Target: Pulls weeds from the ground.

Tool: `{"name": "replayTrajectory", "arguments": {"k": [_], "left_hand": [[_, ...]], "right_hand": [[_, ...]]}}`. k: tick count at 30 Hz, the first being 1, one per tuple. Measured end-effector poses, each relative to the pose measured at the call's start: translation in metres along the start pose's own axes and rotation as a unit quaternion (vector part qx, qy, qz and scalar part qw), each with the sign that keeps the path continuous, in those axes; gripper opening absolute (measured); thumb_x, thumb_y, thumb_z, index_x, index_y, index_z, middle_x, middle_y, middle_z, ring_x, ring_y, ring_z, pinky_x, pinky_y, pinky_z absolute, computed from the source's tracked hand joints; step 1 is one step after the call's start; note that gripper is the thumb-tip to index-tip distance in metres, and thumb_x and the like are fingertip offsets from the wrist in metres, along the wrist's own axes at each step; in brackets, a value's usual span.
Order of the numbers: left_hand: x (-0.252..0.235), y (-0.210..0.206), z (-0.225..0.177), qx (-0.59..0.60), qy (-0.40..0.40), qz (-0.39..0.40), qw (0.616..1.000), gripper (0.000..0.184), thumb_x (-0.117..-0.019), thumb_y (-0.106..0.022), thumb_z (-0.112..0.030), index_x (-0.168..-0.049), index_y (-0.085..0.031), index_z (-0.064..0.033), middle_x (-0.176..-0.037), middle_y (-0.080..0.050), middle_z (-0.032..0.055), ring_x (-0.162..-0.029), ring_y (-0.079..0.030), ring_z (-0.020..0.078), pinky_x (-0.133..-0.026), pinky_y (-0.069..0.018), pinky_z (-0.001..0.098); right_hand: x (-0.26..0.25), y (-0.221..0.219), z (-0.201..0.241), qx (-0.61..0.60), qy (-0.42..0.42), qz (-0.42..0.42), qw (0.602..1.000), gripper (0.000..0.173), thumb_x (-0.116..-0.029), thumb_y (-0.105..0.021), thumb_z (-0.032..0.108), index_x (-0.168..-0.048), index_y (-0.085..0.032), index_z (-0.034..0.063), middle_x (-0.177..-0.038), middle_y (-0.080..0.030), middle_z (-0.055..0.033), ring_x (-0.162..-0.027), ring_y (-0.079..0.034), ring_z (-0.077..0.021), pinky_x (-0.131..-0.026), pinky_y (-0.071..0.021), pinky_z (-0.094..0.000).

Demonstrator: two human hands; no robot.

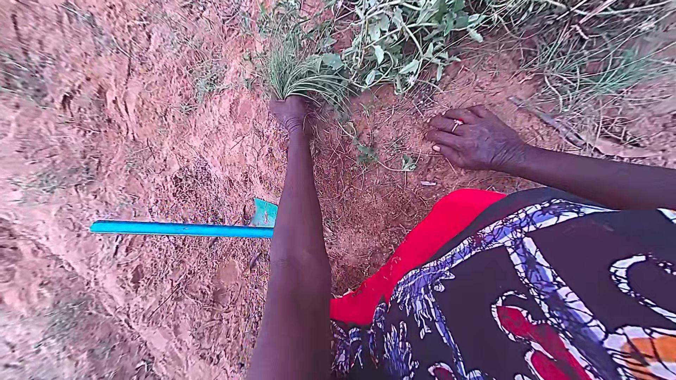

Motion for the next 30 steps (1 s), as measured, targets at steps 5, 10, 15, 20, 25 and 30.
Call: {"name": "replayTrajectory", "arguments": {"k": [5,10,15,20,25,30], "left_hand": [[-0.005,0.011,-0.009,0.202,0.025,-0.075,0.976,0.033,-0.109,-0.038,-0.008,-0.138,-0.048,0.0048,-0.121,-0.06,0.0175,-0.107,-0.062,0.0153,-0.091,-0.0542,0.0305],[-0.015,0.006,0.014,0.262,0.087,-0.017,0.961,0.038,-0.1128,-0.029,-0.016,-0.145,-0.041,0.0007,-0.129,-0.057,0.0156,-0.113,-0.06,0.0161,-0.096,-0.0532,0.032],[-0.001,0.003,0.03,0.409,0.133,-0.05,0.901,0.035,-0.1128,-0.027,-0.016,-0.143,-0.038,-0.0011,-0.129,-0.055,0.0166,-0.113,-0.06,0.0206,-0.094,-0.0555,0.0386],[0.024,0.014,0.034,0.362,0.207,-0.104,0.903,0.044,-0.1124,-0.026,-0.023,-0.148,-0.037,0.0004,-0.145,-0.047,0.0193,-0.129,-0.052,0.0253,-0.104,-0.0494,0.0438],[0.018,0.007,0.022,0.197,0.157,-0.024,0.968,0.044,-0.1114,-0.029,-0.017,-0.152,-0.033,-0.0001,-0.151,-0.042,0.0227,-0.135,-0.048,0.0298,-0.106,-0.0475,0.0489],[0.054,0.013,0.02,0.303,0.191,-0.082,0.93,0.047,-0.1125,-0.023,-0.024,-0.152,-0.033,-0.0017,-0.152,-0.041,0.0202,-0.137,-0.045,0.0285,-0.109,-0.0445,0.0504]], "right_hand": [[0.002,0.002,0.001,0.001,0.006,-0.009,1.0,0.042,-0.105,-0.04,0.03,-0.125,-0.069,0.0068,-0.138,-0.064,-0.0191,-0.124,-0.061,-0.0449,-0.093,-0.048,-0.0615],[0.0,0.003,0.001,-0.005,0.005,-0.01,1.0,0.043,-0.1055,-0.039,0.031,-0.124,-0.07,0.0066,-0.138,-0.064,-0.0187,-0.125,-0.06,-0.045,-0.094,-0.0473,-0.0623],[0.002,0.004,0.001,-0.003,0.003,-0.018,1.0,0.044,-0.1057,-0.039,0.032,-0.125,-0.07,0.007,-0.138,-0.064,-0.0189,-0.125,-0.06,-0.0464,-0.096,-0.0469,-0.0629],[0.0,0.005,0.001,-0.008,0.008,-0.02,1.0,0.043,-0.1052,-0.04,0.031,-0.123,-0.07,0.0072,-0.138,-0.064,-0.018,-0.126,-0.059,-0.0454,-0.097,-0.0468,-0.063],[0.002,0.006,0.002,-0.019,0.002,-0.018,1.0,0.042,-0.1044,-0.041,0.03,-0.122,-0.071,0.0065,-0.138,-0.064,-0.0178,-0.127,-0.059,-0.046,-0.096,-0.0467,-0.0646],[0.0,0.008,0.0,-0.009,0.012,-0.033,0.999,0.042,-0.104,-0.042,0.03,-0.12,-0.072,0.0071,-0.137,-0.065,-0.0176,-0.126,-0.06,-0.0454,-0.095,-0.0479,-0.0633]]}}
Point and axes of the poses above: each hand's wrist, its own x-axis away from the middle knuckle, its own y-axis out of the back of the hand, z = x × y, the point moved 10 cm from there along -x, towards the middle knuckle
